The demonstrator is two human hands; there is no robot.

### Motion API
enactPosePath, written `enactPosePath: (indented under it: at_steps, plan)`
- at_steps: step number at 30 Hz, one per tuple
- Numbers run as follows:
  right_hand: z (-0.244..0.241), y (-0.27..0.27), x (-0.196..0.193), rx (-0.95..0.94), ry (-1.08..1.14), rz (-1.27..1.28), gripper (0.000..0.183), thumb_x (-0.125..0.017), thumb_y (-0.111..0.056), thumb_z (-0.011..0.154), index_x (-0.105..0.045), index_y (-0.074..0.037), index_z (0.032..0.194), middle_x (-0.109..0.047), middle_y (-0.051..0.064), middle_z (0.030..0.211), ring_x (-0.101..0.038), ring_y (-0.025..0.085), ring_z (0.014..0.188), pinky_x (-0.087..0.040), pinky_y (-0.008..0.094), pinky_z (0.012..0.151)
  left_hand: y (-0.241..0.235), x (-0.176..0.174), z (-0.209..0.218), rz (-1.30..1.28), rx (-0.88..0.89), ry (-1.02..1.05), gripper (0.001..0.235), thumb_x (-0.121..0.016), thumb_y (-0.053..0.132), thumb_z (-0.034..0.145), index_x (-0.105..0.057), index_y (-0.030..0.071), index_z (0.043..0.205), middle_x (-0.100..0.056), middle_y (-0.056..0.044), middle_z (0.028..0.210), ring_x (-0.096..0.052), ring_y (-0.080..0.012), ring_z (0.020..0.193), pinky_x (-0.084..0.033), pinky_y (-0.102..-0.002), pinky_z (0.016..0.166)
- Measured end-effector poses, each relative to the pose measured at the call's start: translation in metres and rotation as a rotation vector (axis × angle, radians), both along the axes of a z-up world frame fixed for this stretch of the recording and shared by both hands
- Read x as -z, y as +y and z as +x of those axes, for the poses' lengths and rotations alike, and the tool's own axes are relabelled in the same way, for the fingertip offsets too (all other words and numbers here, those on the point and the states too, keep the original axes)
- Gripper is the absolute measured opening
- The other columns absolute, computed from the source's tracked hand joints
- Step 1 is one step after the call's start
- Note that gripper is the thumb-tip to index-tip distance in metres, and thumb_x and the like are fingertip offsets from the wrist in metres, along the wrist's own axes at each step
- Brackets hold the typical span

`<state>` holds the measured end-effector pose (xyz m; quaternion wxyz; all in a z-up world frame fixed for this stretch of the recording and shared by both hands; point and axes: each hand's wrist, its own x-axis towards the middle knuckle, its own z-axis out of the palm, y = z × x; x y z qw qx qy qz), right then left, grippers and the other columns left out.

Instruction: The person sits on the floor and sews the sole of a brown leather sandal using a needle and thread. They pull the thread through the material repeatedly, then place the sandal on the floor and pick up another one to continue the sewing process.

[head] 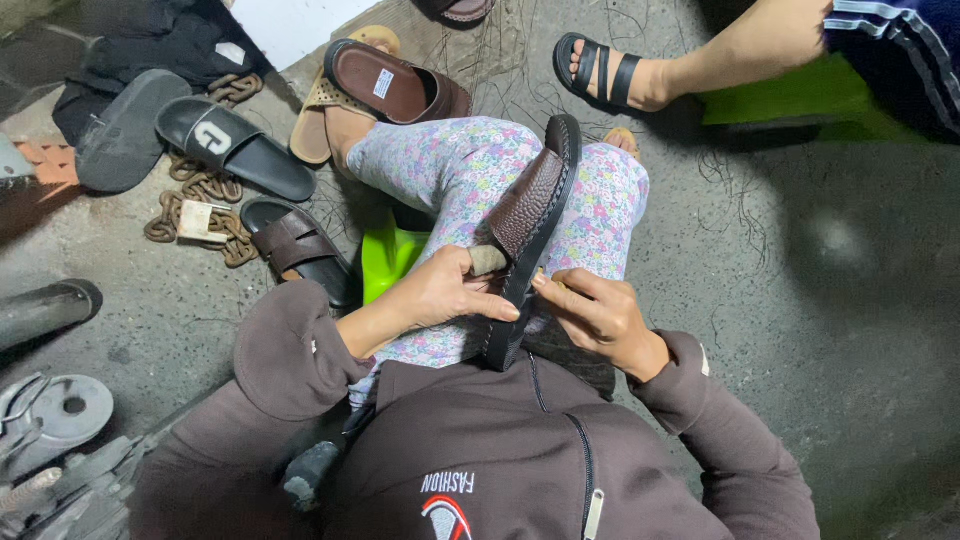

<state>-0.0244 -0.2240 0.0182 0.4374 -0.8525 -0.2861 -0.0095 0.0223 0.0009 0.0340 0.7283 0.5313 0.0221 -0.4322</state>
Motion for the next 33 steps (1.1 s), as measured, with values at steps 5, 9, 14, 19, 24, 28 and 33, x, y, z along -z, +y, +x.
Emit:
enactPosePath:
  at_steps: [5, 9, 14, 19, 24, 28, 33]
  plan:
    - [0.004, 0.007, -0.017, -0.005, 0.003, -0.023, 0.026, -0.061, -0.003, 0.084, -0.073, -0.006, 0.107, -0.068, 0.014, 0.083, -0.062, 0.031, 0.054, -0.051, 0.035, 0.047, -0.002, 0.015, -0.009, -0.024, -0.025, 0.0, 0.034, -0.091, 0.011, 0.059, -0.066, 0.009, 0.082, -0.045, 0.009, 0.061, -0.043, 0.0004, 0.061, -0.05, -0.017, 0.066]
    - [0.008, 0.015, -0.025, 0.002, 0.047, 0.026, 0.022, -0.063, 0.0, 0.084, -0.073, -0.002, 0.103, -0.07, 0.018, 0.083, -0.065, 0.035, 0.058, -0.052, 0.038, 0.049, -0.003, 0.02, -0.015, 0.01, -0.021, -0.03, 0.037, -0.092, 0.015, 0.06, -0.067, 0.008, 0.088, -0.053, 0.007, 0.065, -0.045, -0.0001, 0.061, -0.049, -0.016, 0.067]
    - [0.01, 0.02, -0.028, 0.018, 0.07, 0.06, 0.021, -0.067, 0.0, 0.081, -0.074, -0.002, 0.101, -0.071, 0.017, 0.084, -0.067, 0.033, 0.06, -0.052, 0.038, 0.05, -0.005, 0.026, -0.02, 0.042, 0.01, 0.014, 0.061, -0.092, 0.022, 0.06, -0.067, 0.007, 0.113, -0.066, -0.001, 0.09, -0.052, -0.0045, 0.076, -0.051, -0.019, 0.082]
    - [-0.001, 0.018, -0.026, 0.113, 0.124, 0.176, 0.019, -0.071, 0.005, 0.077, -0.074, 0.001, 0.096, -0.072, 0.018, 0.08, -0.067, 0.029, 0.056, -0.052, 0.036, 0.048, 0.012, 0.001, -0.009, 0.139, 0.125, 0.125, 0.097, -0.087, 0.028, 0.065, -0.036, 0.0, 0.144, -0.053, -0.035, 0.126, -0.062, -0.0203, 0.092, -0.056, -0.037, 0.087]
    - [-0.019, 0.015, -0.015, 0.173, 0.105, 0.226, 0.017, -0.071, 0.005, 0.077, -0.074, 0.003, 0.093, -0.072, 0.017, 0.081, -0.067, 0.027, 0.056, -0.052, 0.032, 0.048, 0.015, 0.035, -0.041, 0.083, 0.024, 0.053, 0.048, -0.081, 0.013, 0.074, -0.063, -0.002, 0.115, -0.068, -0.02, 0.097, -0.068, -0.0149, 0.079, -0.057, -0.022, 0.066]
    - [-0.032, 0.009, -0.009, 0.166, 0.07, 0.254, 0.016, -0.069, 0.006, 0.078, -0.073, 0.004, 0.094, -0.071, 0.02, 0.081, -0.067, 0.03, 0.058, -0.053, 0.035, 0.05, 0.012, 0.057, -0.052, 0.064, 0.04, 0.09, 0.026, -0.074, 0.008, 0.082, -0.066, -0.005, 0.103, -0.071, -0.017, 0.074, -0.065, -0.0082, 0.054, -0.054, -0.015, 0.047]
    - [-0.041, 0.005, -0.011, 0.166, 0.042, 0.304, 0.013, -0.066, 0.007, 0.081, -0.072, 0.006, 0.092, -0.069, 0.021, 0.081, -0.063, 0.03, 0.054, -0.051, 0.034, 0.048, 0.016, 0.055, -0.048, -0.002, 0.077, 0.051, 0.021, -0.072, 0.007, 0.082, -0.069, -0.002, 0.101, -0.07, -0.013, 0.068, -0.06, -0.0053, 0.048, -0.051, -0.016, 0.044]
